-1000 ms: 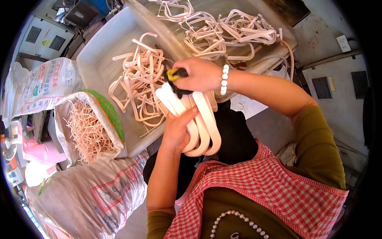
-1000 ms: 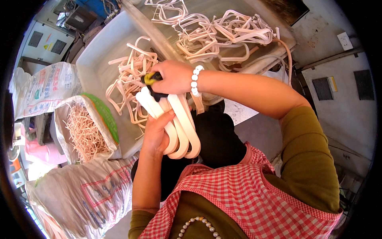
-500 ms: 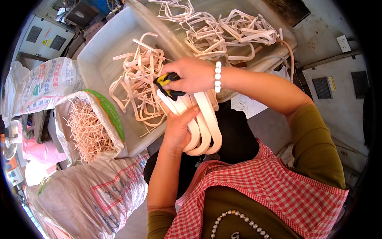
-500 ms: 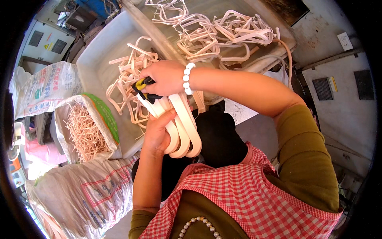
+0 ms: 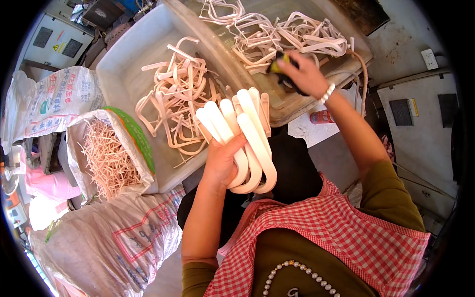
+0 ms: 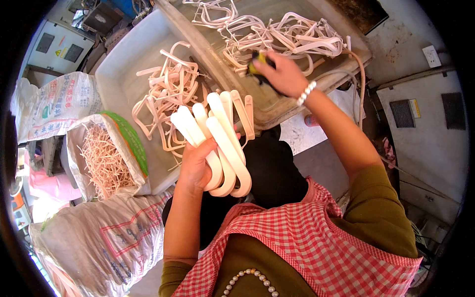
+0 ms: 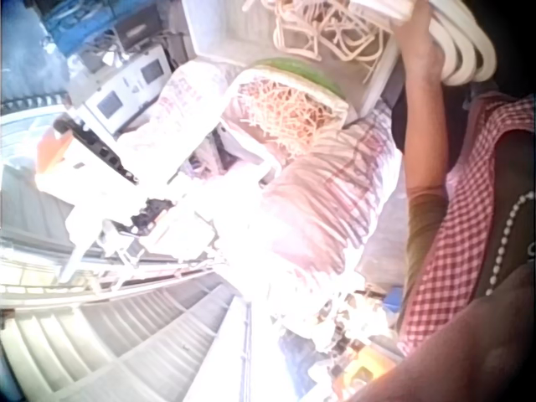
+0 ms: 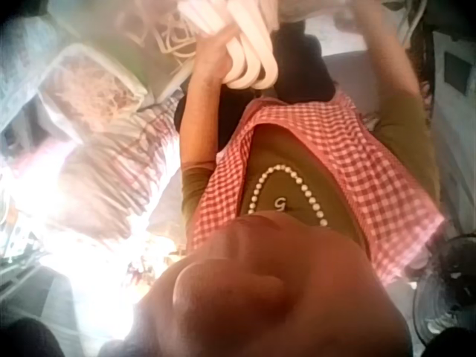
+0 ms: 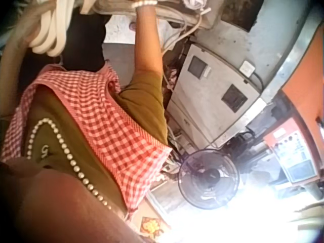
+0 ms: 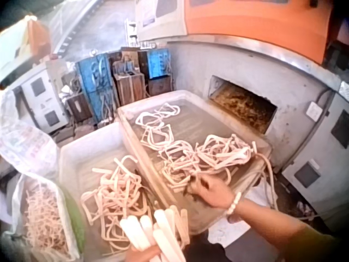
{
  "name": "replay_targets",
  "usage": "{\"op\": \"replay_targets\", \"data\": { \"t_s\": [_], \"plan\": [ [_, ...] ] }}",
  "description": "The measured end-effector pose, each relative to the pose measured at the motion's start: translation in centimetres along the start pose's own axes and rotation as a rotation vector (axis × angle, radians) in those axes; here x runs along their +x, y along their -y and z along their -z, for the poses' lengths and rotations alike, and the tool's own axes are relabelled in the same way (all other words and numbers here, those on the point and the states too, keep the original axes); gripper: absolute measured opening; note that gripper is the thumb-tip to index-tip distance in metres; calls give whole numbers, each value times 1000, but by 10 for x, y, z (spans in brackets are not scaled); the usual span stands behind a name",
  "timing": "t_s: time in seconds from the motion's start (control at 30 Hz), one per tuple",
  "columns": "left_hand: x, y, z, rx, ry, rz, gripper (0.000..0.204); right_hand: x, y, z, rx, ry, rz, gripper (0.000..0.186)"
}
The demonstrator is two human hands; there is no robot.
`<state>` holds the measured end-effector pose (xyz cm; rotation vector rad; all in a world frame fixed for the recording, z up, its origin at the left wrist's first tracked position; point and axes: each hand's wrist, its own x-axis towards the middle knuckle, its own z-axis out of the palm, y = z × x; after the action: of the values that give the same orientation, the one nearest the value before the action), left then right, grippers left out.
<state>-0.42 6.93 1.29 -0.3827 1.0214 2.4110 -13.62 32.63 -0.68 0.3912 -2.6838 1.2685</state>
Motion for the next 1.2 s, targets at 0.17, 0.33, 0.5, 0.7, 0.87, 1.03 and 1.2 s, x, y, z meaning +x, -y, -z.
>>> {"op": "replay_targets", "data": {
  "t_s": [0.17,0.33,0.5,0.7,0.87,1.03,1.2],
  "plan": [
    [1,3,4,27,8,-12,49,-87,-80,-40,-522,368,-30,41],
    [2,5,6,-50,54,-38,52,-110,-87,-44,-566,364,-101,54],
    [-8,-4,-9,1,65,-32,48,-76,-27,-24,-82,371,-104,68],
    [-10,-5,-12,51,86,-94,45,-54,92,-32,848,939,-342,59],
    [-20,-8,-3,89,-14,-254,41,-49,124,-45,1262,769,-580,46],
    [-46,-32,1,-22,-145,-391,38,-39,146,-48,1317,590,-597,34],
    [-77,-55,25,-48,-247,-507,24,-34,163,-9,997,606,-259,24]
  ]
}}
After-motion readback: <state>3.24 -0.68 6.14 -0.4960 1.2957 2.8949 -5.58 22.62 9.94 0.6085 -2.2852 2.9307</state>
